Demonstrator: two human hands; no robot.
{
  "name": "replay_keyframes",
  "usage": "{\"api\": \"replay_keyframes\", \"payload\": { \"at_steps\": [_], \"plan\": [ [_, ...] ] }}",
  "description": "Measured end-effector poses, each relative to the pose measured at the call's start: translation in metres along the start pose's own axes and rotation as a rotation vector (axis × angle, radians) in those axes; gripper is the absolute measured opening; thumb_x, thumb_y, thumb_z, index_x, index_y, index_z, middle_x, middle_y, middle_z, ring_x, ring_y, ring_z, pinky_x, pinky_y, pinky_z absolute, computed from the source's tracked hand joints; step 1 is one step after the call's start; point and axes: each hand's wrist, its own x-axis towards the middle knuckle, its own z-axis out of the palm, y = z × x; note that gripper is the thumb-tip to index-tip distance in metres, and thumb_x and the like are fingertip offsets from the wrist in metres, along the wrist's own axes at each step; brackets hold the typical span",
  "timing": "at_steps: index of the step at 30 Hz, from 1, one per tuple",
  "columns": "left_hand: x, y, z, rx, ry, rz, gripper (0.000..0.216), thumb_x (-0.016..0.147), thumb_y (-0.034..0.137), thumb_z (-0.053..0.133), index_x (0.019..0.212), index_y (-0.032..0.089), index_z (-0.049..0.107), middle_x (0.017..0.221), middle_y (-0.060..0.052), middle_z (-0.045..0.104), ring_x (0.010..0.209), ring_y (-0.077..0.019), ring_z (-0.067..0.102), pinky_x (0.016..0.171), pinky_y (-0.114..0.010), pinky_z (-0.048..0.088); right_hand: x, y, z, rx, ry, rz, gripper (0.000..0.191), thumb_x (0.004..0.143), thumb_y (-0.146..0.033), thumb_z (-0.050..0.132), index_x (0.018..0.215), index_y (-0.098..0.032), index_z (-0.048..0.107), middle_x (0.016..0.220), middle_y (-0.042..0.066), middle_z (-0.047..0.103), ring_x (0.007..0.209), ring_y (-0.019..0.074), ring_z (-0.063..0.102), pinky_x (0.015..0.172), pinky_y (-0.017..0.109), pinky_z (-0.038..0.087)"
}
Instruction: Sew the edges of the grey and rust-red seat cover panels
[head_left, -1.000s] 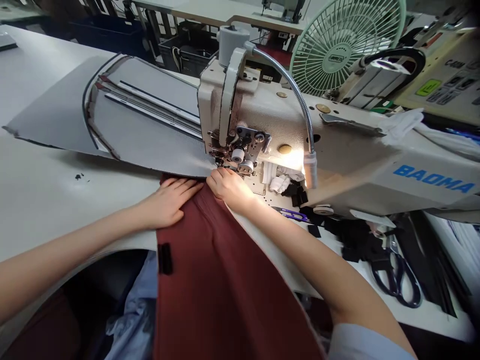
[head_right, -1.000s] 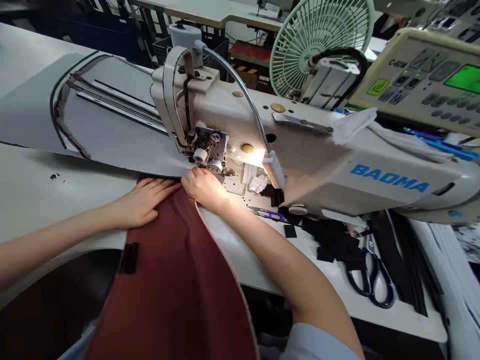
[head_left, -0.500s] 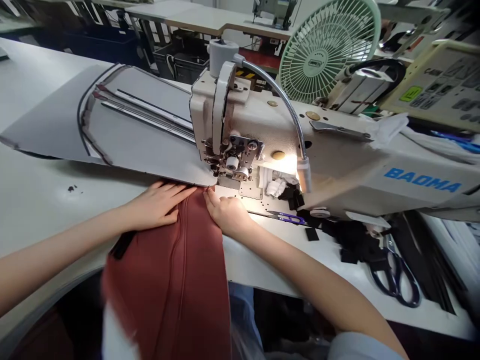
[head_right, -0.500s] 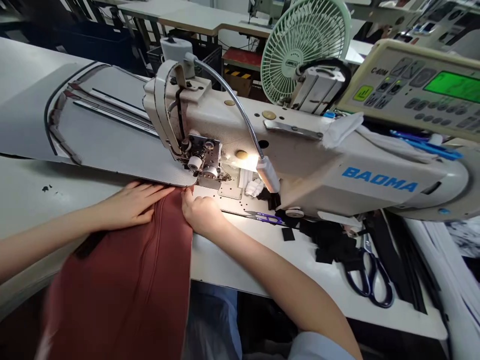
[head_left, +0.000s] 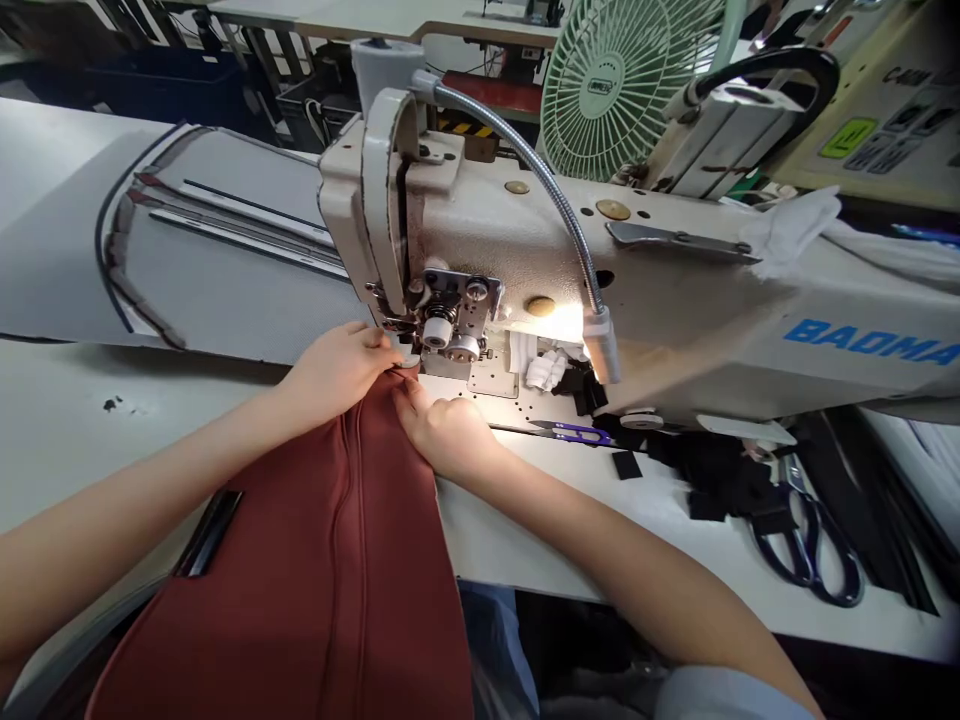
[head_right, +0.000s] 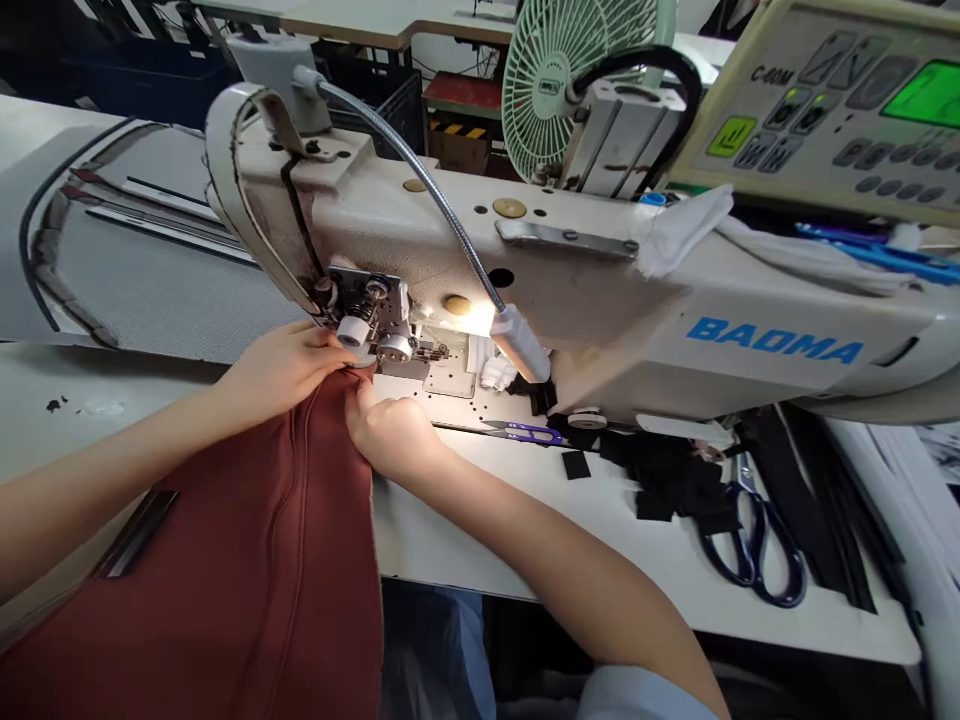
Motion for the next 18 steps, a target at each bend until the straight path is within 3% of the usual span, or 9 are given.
{"api": "replay_keyframes", "payload": {
  "at_steps": [8, 14, 18],
  "plan": [
    [0.008, 0.015, 0.001, 0.197, -0.048, 0.057, 0.03, 0.096, 0.015, 0.043, 0.103, 0.017, 0.073, 0.098, -0.013, 0.067, 0.094, -0.0295, 0.06, 0.085, -0.043, 0.049, 0.009, 0.008, 0.002, 0.011, 0.013, 0.027, 0.054, 0.097, -0.005, 0.019, 0.145, -0.001, 0.045, 0.143, 0.032, 0.048, 0.064, 0.019, 0.068, 0.047, 0.032, 0.051],
    [0.012, 0.018, 0.008, 0.196, -0.026, 0.033, 0.035, 0.095, 0.011, 0.039, 0.1, 0.014, 0.073, 0.092, -0.013, 0.066, 0.09, -0.0282, 0.06, 0.082, -0.04, 0.049, 0.016, 0.005, 0.005, -0.001, 0.009, 0.058, 0.058, 0.095, -0.001, 0.013, 0.144, 0.002, 0.044, 0.146, 0.032, 0.045, 0.063, 0.0179, 0.067, 0.047, 0.031, 0.051],
    [0.006, 0.014, 0.008, 0.168, -0.03, 0.043, 0.037, 0.098, 0.013, 0.037, 0.107, 0.016, 0.072, 0.096, -0.013, 0.066, 0.097, -0.0291, 0.059, 0.085, -0.042, 0.048, 0.014, 0.006, 0.004, 0.018, -0.024, 0.083, 0.056, 0.097, -0.004, 0.018, 0.149, -0.001, 0.039, 0.149, 0.032, 0.04, 0.065, 0.0186, 0.068, 0.049, 0.033, 0.055]
  ]
}}
